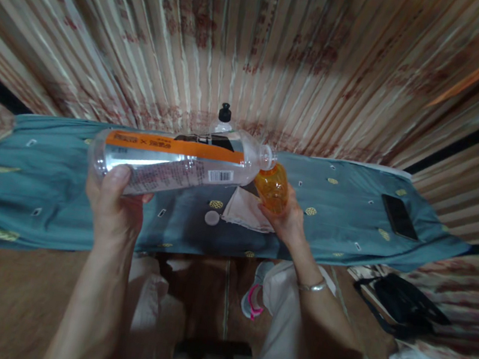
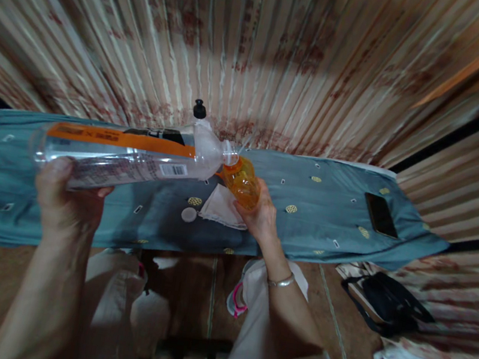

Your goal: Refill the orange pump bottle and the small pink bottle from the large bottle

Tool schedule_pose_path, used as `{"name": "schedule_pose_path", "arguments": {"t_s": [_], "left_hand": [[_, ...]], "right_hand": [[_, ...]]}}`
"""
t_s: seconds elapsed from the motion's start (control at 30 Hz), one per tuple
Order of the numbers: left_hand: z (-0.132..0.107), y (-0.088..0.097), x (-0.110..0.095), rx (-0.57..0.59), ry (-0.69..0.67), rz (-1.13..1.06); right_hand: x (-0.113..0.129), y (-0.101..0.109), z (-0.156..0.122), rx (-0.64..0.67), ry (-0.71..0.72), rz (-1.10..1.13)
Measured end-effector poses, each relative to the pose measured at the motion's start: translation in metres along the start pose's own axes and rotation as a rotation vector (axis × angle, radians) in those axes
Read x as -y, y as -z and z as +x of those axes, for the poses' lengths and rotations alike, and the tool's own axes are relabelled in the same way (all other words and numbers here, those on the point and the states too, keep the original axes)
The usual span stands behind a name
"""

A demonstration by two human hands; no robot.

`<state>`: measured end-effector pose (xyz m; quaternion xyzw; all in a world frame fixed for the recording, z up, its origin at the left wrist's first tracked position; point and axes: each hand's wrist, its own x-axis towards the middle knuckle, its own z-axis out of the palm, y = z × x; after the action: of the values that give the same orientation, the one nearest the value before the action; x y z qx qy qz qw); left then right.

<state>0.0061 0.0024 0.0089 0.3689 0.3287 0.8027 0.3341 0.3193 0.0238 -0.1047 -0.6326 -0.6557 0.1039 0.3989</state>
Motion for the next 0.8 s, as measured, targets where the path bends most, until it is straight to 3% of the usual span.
{"name": "schedule_pose_path", "arguments": {"t_s": [0.5,0.8], "left_hand": [[0.0004,-0.0003,0.0003,-0.013,0.003,0.084],[0.0008,0.0012,0.0013,-0.010,-0.001,0.024]], "right_hand": [[-0.0006,0.0002,0.0000,0.003,0.003,0.028],[0.0008,-0.0002,-0.0003,0.006,-0.018,0.042]]}}
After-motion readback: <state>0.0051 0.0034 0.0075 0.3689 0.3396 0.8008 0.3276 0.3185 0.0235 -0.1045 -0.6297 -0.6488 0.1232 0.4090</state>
